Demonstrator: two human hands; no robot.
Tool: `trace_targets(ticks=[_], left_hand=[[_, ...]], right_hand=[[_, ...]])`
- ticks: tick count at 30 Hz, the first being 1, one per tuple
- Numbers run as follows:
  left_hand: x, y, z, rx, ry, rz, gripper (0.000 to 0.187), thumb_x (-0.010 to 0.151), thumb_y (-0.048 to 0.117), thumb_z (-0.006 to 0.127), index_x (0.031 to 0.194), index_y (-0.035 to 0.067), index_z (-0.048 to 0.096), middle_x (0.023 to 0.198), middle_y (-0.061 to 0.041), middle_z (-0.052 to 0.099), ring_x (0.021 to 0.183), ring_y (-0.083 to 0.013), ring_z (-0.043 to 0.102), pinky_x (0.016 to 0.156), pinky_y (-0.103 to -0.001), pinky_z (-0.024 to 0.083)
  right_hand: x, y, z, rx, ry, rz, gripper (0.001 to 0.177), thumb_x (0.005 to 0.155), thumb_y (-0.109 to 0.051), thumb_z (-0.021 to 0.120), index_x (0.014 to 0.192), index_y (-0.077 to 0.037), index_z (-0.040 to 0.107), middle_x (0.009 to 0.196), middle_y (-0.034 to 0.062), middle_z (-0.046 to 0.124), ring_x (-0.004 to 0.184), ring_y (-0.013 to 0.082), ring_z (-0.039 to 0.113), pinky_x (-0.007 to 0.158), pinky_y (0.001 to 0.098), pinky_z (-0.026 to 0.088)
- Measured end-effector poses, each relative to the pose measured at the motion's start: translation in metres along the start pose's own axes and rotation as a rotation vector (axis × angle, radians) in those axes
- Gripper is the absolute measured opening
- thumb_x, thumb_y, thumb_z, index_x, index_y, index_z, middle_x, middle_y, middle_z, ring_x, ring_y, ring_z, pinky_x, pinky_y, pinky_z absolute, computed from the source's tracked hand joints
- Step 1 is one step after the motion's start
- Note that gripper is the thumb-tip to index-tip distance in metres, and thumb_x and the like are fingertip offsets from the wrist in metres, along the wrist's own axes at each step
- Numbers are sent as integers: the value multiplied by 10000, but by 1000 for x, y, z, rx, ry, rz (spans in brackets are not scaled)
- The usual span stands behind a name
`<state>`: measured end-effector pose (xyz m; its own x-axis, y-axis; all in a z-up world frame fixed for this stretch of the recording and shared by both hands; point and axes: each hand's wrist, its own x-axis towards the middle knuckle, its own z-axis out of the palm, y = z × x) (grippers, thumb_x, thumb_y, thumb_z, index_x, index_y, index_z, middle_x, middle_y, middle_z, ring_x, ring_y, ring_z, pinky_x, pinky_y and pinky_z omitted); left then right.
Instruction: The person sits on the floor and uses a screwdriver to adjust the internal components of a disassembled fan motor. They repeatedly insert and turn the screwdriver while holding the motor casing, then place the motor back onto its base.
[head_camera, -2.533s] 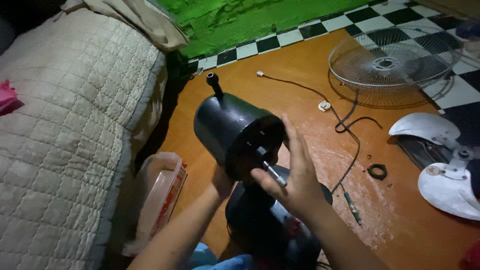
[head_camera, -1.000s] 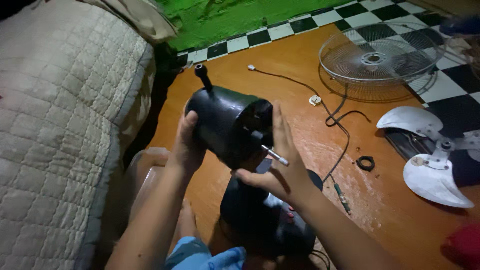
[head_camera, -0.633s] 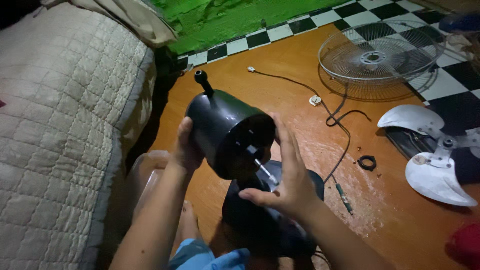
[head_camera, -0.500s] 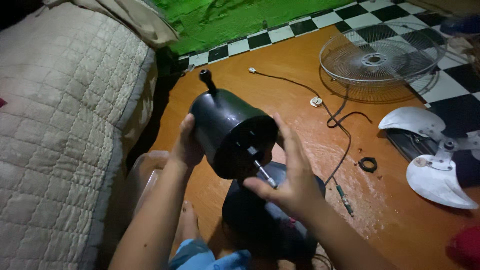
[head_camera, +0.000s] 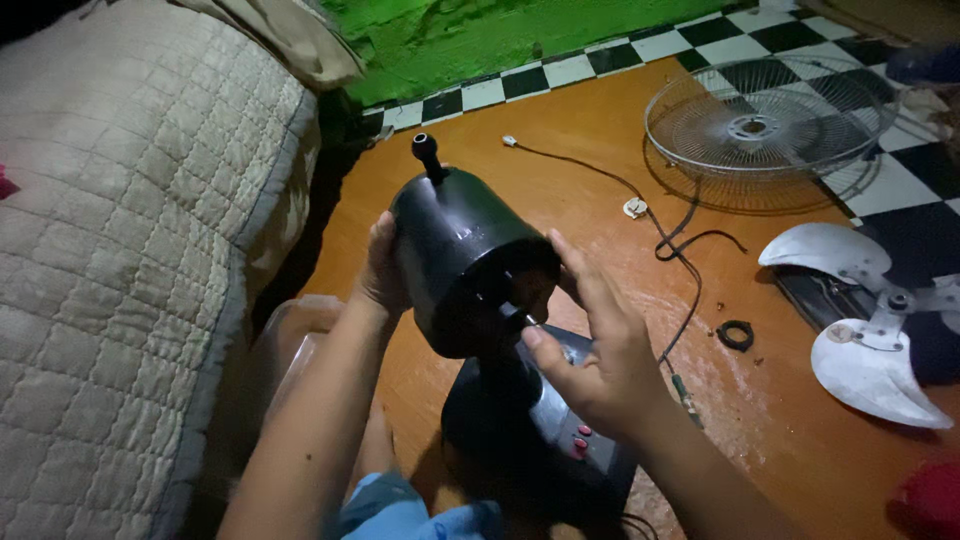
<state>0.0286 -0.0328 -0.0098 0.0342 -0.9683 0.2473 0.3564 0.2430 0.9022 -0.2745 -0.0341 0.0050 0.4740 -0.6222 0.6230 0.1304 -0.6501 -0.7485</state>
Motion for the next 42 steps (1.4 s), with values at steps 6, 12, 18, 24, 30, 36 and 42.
trace_targets(ticks=[6, 12, 18, 24, 30, 36, 42], left_hand=[[-4, -7, 3, -20, 86, -6, 994, 748, 726, 726, 1481, 96, 492, 1365, -156, 614, 1252, -294, 620, 1126, -471, 506], [-11, -1, 15, 82, 114, 24, 986, 761, 728, 719, 1465, 67, 521, 1357, -190, 622, 1263, -327, 624, 1110, -480, 511], [-9, 24, 30, 234, 133, 204, 924, 816, 628, 741, 1515, 97, 451, 1423, -142, 544, 1307, -275, 548, 1141, -450, 448], [-4, 30, 43, 195, 99, 201, 880, 847, 582, 724, 1515, 76, 456, 1417, -128, 545, 1305, -260, 551, 1158, -433, 441], [-2, 35, 43, 220, 146, 120, 847, 819, 558, 687, 1489, 87, 472, 1371, -128, 567, 1266, -262, 561, 1113, -432, 449], [-1, 28, 38, 32, 166, 104, 838, 769, 553, 682, 1460, 135, 460, 1337, -122, 580, 1231, -291, 585, 1074, -477, 500], [-3, 17, 37, -55, 119, 106, 826, 814, 558, 672, 1471, 97, 475, 1334, -149, 580, 1207, -305, 603, 1075, -495, 506]], right_hand=[[-1, 2, 2, 149, -13, 77, 850, 900, -218, 696, 1615, -25, 281, 1578, 220, 489, 1501, 328, 482, 1246, 439, 337], [-12, 3, -4, 1, 58, 13, 1107, 749, -294, 830, 1596, 12, 187, 1593, 243, 357, 1474, 342, 395, 1211, 449, 307], [-30, -1, -13, -152, 118, -31, 419, 773, -172, 853, 1142, -50, 695, 976, 86, 743, 914, 179, 741, 827, 329, 575], [-33, -2, -11, -81, 139, -148, 240, 839, -61, 784, 1056, -7, 698, 951, 101, 735, 865, 180, 744, 784, 295, 584], [-30, -8, -9, -64, 117, -127, 247, 807, -35, 792, 1033, 7, 699, 932, 107, 736, 813, 174, 741, 730, 287, 580], [-29, -7, -12, -35, 61, -137, 255, 803, -33, 798, 1036, 8, 705, 921, 91, 741, 813, 181, 750, 734, 291, 594], [-25, 5, -10, 234, 189, 1, 573, 922, -174, 744, 1419, -15, 506, 1339, 171, 573, 1272, 238, 586, 1137, 364, 454]])
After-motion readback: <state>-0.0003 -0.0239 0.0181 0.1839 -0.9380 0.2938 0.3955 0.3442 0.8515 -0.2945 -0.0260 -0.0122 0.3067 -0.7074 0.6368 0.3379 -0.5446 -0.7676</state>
